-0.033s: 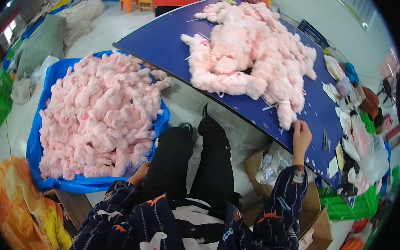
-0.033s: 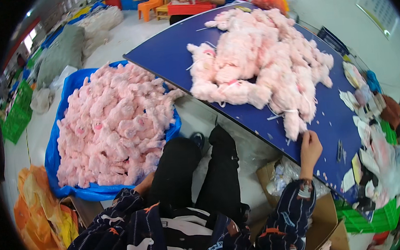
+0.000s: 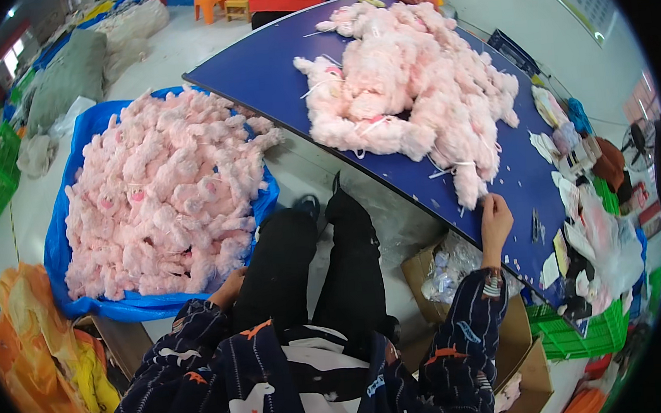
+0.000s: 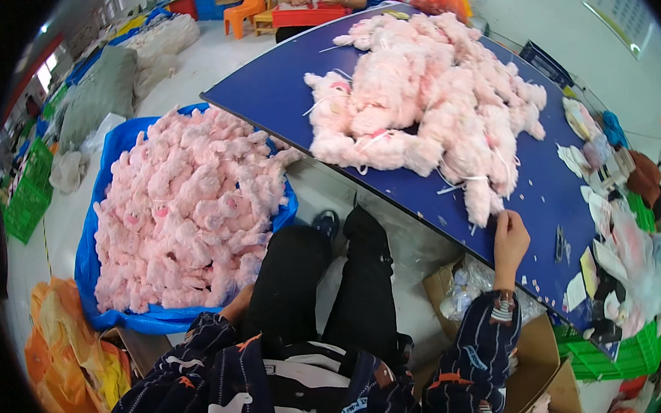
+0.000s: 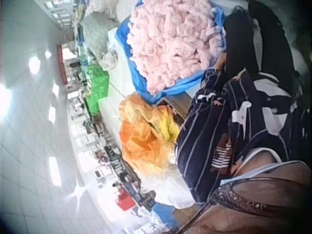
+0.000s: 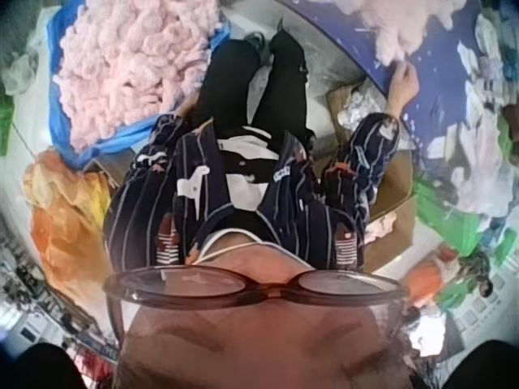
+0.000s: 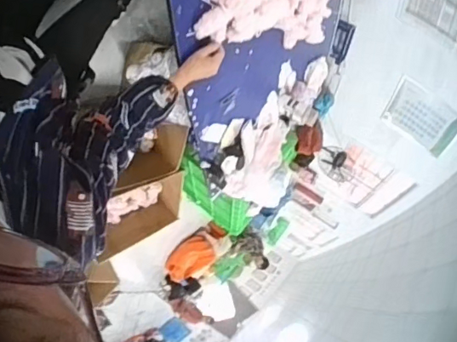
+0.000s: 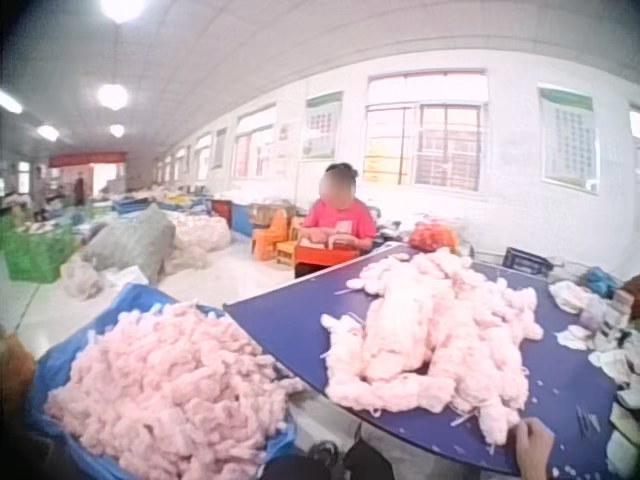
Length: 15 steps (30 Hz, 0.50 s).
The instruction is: The person repeatedly picks up pink and white stuffed bunny toys from a large orange sack, fluffs their fur, and places them into a blue bin. The person handles the toys one at a time throughout the clip.
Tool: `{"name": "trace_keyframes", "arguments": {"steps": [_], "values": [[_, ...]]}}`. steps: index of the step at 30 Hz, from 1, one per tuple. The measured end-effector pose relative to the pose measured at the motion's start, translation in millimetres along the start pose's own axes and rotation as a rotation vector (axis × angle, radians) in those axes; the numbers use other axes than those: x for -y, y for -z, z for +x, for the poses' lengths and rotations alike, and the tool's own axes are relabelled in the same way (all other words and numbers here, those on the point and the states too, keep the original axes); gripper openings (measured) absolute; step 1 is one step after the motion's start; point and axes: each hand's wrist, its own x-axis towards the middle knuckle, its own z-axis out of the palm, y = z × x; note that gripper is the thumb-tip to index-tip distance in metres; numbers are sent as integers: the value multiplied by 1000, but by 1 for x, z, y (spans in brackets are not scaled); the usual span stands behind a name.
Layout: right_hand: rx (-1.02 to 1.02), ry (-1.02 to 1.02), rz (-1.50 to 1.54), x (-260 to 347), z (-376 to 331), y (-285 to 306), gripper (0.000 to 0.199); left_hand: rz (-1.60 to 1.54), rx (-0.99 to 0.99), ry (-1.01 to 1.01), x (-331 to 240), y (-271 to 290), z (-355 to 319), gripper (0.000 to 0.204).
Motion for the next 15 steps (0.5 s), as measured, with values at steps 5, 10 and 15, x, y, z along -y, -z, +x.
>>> {"name": "trace_keyframes", "arguments": {"steps": [5, 10, 15], "values": [[-2, -65, 94, 1, -1, 4, 20, -163, -39, 131, 18, 0, 17, 35], [21, -137, 136, -6, -3, 8, 20, -116, -164, 169, -50, -6, 17, 30], [20, -146, 120, -1, -4, 10, 19, 33, -196, 105, -87, -11, 17, 27]]}}
